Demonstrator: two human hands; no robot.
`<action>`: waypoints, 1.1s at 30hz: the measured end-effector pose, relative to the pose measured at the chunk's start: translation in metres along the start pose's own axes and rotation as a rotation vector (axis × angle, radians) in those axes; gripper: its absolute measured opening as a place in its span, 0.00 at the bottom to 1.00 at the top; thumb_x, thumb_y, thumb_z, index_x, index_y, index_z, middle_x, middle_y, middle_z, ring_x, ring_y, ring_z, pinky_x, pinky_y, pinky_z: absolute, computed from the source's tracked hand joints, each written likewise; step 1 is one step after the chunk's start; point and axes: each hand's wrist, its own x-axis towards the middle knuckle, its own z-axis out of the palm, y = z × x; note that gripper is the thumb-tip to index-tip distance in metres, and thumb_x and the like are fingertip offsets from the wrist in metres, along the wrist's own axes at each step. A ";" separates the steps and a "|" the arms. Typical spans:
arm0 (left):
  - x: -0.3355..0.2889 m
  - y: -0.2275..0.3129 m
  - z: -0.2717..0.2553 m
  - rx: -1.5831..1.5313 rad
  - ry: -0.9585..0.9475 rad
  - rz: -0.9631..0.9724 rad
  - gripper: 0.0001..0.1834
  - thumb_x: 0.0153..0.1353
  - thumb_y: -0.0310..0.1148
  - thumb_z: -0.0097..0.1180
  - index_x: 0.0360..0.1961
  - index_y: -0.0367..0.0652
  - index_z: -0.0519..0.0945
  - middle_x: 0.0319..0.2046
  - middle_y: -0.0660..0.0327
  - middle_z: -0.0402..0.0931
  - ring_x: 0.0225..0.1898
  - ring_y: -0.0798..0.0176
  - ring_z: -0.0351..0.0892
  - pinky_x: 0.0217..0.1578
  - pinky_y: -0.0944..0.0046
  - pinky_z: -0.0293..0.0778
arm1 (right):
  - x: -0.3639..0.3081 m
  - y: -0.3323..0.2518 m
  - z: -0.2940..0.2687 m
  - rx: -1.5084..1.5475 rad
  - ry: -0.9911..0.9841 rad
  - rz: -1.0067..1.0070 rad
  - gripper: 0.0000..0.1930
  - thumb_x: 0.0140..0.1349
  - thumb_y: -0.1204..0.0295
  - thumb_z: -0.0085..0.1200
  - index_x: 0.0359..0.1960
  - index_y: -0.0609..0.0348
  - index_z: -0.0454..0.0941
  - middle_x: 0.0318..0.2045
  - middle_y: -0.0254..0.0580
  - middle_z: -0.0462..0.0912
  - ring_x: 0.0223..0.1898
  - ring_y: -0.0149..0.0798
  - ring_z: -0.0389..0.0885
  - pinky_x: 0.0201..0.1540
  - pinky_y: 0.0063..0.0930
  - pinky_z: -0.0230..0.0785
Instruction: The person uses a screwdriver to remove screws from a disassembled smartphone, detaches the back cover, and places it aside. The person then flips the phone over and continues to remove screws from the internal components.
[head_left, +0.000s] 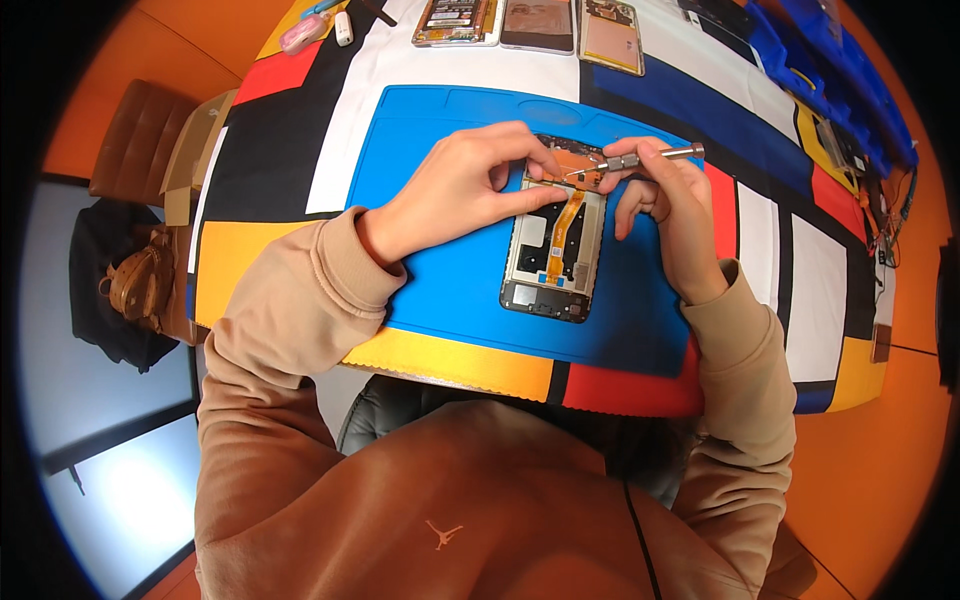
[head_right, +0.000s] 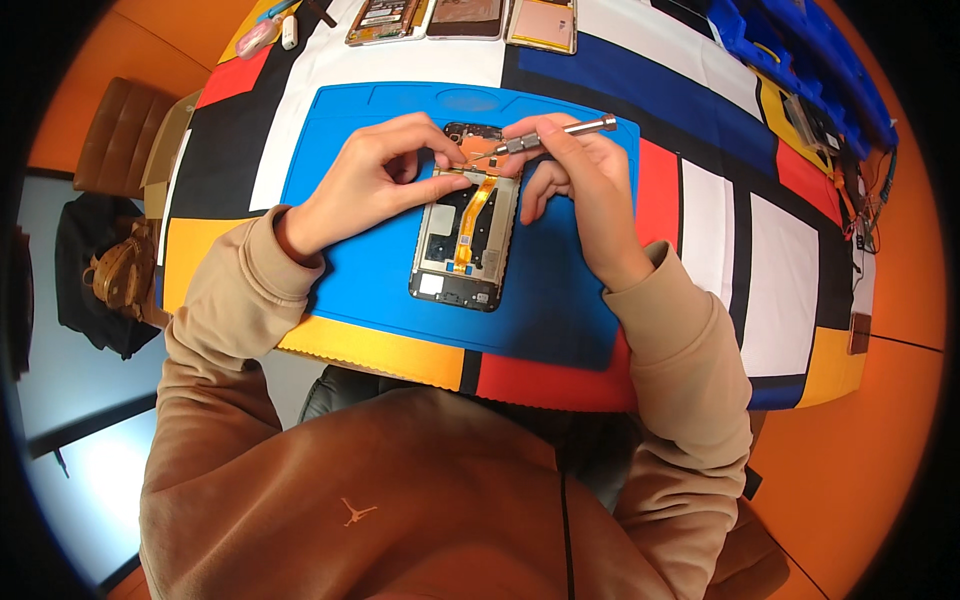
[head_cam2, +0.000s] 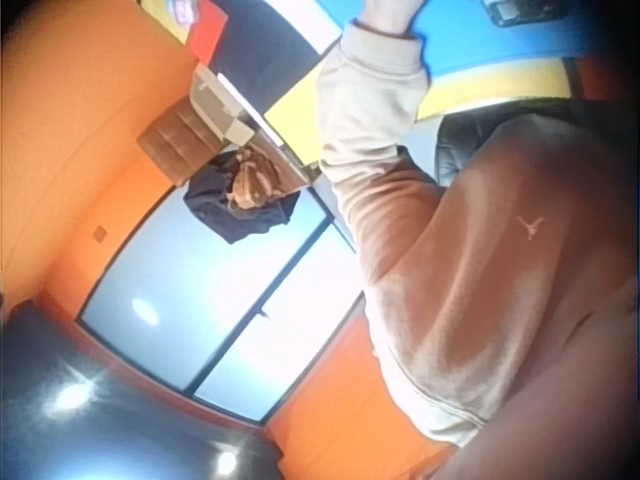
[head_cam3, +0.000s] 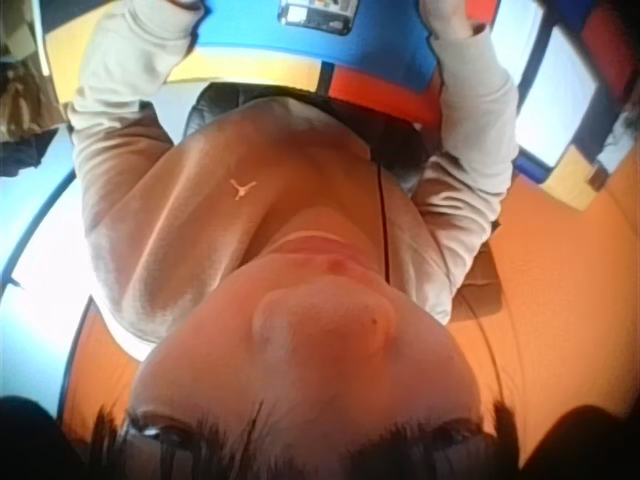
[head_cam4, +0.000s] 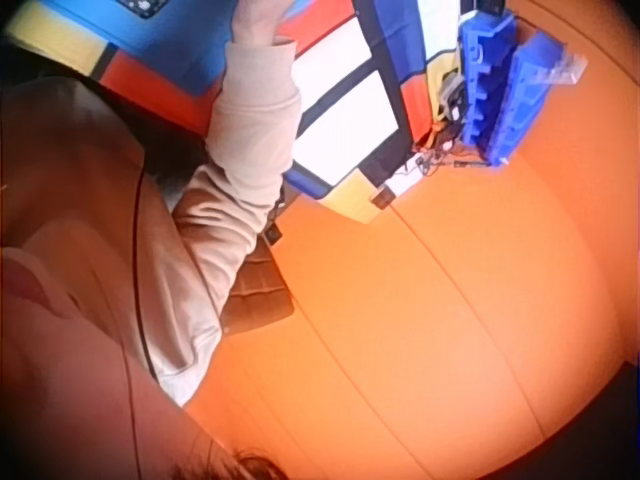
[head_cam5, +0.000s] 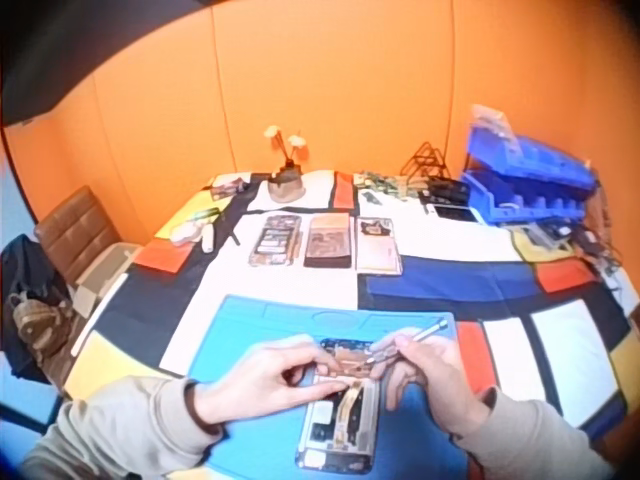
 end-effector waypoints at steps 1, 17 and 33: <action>0.000 -0.001 0.001 0.006 -0.005 0.013 0.10 0.54 0.32 0.69 0.36 0.42 0.83 0.29 0.68 0.75 0.20 0.75 0.62 0.21 0.74 0.59 | 0.000 0.000 0.001 -0.012 -0.013 -0.003 0.20 0.73 0.59 0.39 0.45 0.65 0.76 0.31 0.45 0.82 0.18 0.30 0.76 0.24 0.18 0.68; -0.001 -0.006 0.002 -0.005 -0.010 0.050 0.06 0.56 0.30 0.66 0.34 0.40 0.83 0.32 0.64 0.79 0.23 0.72 0.70 0.23 0.73 0.66 | 0.001 0.001 0.001 -0.060 -0.066 -0.012 0.20 0.73 0.60 0.40 0.45 0.65 0.76 0.32 0.45 0.84 0.19 0.29 0.78 0.24 0.17 0.68; -0.001 -0.006 0.002 0.021 -0.016 0.073 0.07 0.56 0.30 0.66 0.35 0.41 0.84 0.32 0.64 0.79 0.22 0.72 0.69 0.22 0.73 0.65 | 0.001 0.003 0.002 -0.086 -0.070 -0.030 0.19 0.73 0.61 0.40 0.45 0.66 0.77 0.32 0.45 0.84 0.19 0.29 0.77 0.25 0.17 0.68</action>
